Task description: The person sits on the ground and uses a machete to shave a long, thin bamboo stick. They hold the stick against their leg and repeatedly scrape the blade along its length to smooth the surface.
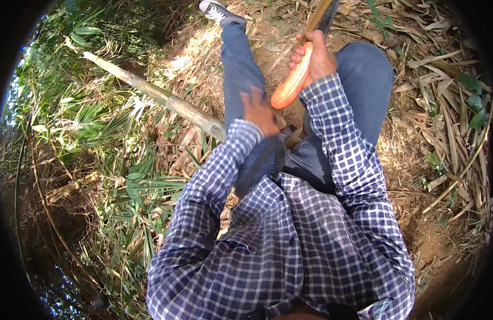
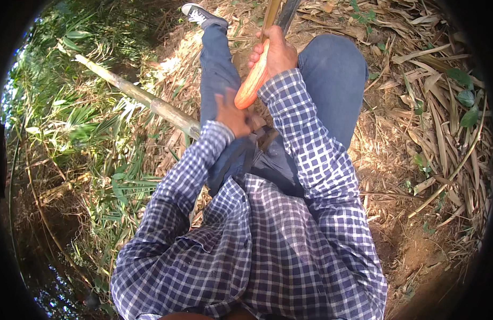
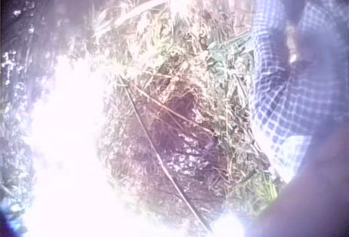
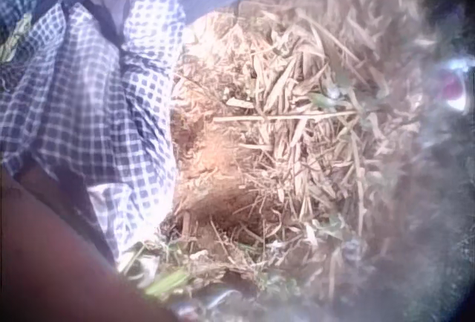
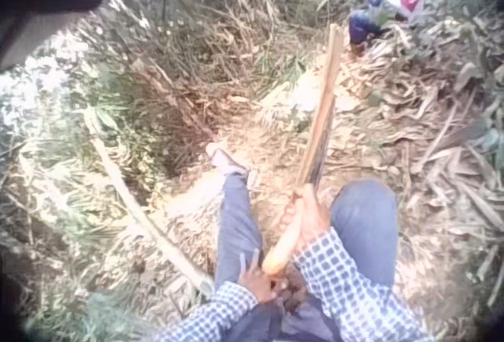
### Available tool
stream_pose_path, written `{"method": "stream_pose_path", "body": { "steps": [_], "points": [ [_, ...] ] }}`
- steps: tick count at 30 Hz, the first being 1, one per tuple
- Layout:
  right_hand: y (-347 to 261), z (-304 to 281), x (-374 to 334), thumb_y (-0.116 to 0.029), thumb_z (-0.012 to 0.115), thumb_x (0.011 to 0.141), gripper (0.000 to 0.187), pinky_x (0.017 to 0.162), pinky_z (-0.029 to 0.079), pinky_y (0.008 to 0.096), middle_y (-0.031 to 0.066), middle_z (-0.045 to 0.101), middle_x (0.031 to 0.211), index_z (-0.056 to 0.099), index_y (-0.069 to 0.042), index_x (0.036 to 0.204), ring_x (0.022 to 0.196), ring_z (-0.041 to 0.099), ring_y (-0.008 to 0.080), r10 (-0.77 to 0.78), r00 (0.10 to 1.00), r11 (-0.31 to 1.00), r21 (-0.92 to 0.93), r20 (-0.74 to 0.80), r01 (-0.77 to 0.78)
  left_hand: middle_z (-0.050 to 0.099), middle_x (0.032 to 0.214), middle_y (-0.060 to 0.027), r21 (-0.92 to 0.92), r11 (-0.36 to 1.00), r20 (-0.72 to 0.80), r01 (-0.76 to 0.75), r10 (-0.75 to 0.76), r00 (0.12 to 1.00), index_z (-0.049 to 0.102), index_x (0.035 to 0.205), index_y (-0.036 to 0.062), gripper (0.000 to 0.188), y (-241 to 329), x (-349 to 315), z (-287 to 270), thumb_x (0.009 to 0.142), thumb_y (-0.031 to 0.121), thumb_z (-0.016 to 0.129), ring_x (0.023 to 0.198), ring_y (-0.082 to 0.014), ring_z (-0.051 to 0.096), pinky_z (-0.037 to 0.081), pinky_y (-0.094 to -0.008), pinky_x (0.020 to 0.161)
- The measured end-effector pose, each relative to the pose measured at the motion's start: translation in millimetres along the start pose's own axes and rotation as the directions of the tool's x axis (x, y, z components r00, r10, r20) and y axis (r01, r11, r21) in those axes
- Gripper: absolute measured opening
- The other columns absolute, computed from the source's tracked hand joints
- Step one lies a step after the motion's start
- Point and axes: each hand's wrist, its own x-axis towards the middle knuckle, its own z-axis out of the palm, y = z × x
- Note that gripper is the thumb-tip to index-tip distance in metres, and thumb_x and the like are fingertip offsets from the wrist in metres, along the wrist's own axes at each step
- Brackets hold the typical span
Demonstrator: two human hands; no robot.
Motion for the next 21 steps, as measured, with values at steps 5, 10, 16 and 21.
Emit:
{"method": "stream_pose_path", "body": {
  "steps": [5, 10, 16, 21],
  "points": [
    [-7, 2, -15, -0.031, 0.057, 0.084, 0.029, 0.051, 0.043, 0.0314, 0.0012, 0.042, 0.062, 0.053, -0.004, 0.094, 0.052, 0.044, 0.0143, -0.011, 0.999, 0.999, 0.04, 0.054, 0.008, 0.042, 0.15, -0.0114, 0.068, 0.964, -0.303, -0.258, 0.266, 0.915, 0.062, 0.129, 0.0156, 0.053, -13, -52, 18, 0.094, 0.052, 0.048, 0.146, -0.0223, 0.025, 0.001, -0.0627, 0.117],
    [-9, 5, -21, -0.028, 0.055, 0.086, 0.026, 0.051, 0.043, 0.0318, 0.0029, 0.043, 0.062, 0.053, -0.004, 0.094, 0.053, 0.044, 0.0148, 0.014, 1.0, 0.999, 0.043, 0.022, -0.015, 0.039, 0.151, -0.0158, -0.324, 0.801, 0.008, 0.503, -0.529, 0.848, 0.036, 0.148, 0.0167, 0.076, -104, 48, 16, 0.093, 0.068, 0.035, 0.143, -0.0369, 0.029, 0.009, -0.0532, 0.118],
    [-16, -3, -15, -0.029, 0.054, 0.087, 0.026, 0.05, 0.044, 0.0324, 0.0037, 0.044, 0.062, 0.054, -0.003, 0.093, 0.053, 0.046, 0.015, -0.064, 0.998, 0.998, 0.022, 0.01, 0.064, 0.066, 0.12, -0.0056, -0.152, 0.836, -0.107, -0.527, 0.516, 0.85, 0.053, 0.136, 0.0181, 0.054, 15, -24, 21, 0.096, 0.052, 0.039, 0.128, -0.0254, 0.047, 0.017, -0.0487, 0.114],
    [-13, -4, -16, -0.029, 0.056, 0.085, 0.026, 0.05, 0.044, 0.0319, 0.0027, 0.045, 0.063, 0.055, -0.004, 0.093, 0.052, 0.047, 0.0146, -0.007, 1.0, 1.0, -0.018, 0.024, 0.007, 0.055, 0.134, -0.0208, -0.276, 0.825, 0.212, 0.493, -0.448, 0.869, 0.038, 0.147, 0.0134, 0.074, -116, 42, -69, 0.096, 0.066, 0.027, 0.124, -0.0352, 0.054, 0.042, -0.0492, 0.106]
  ]
}}
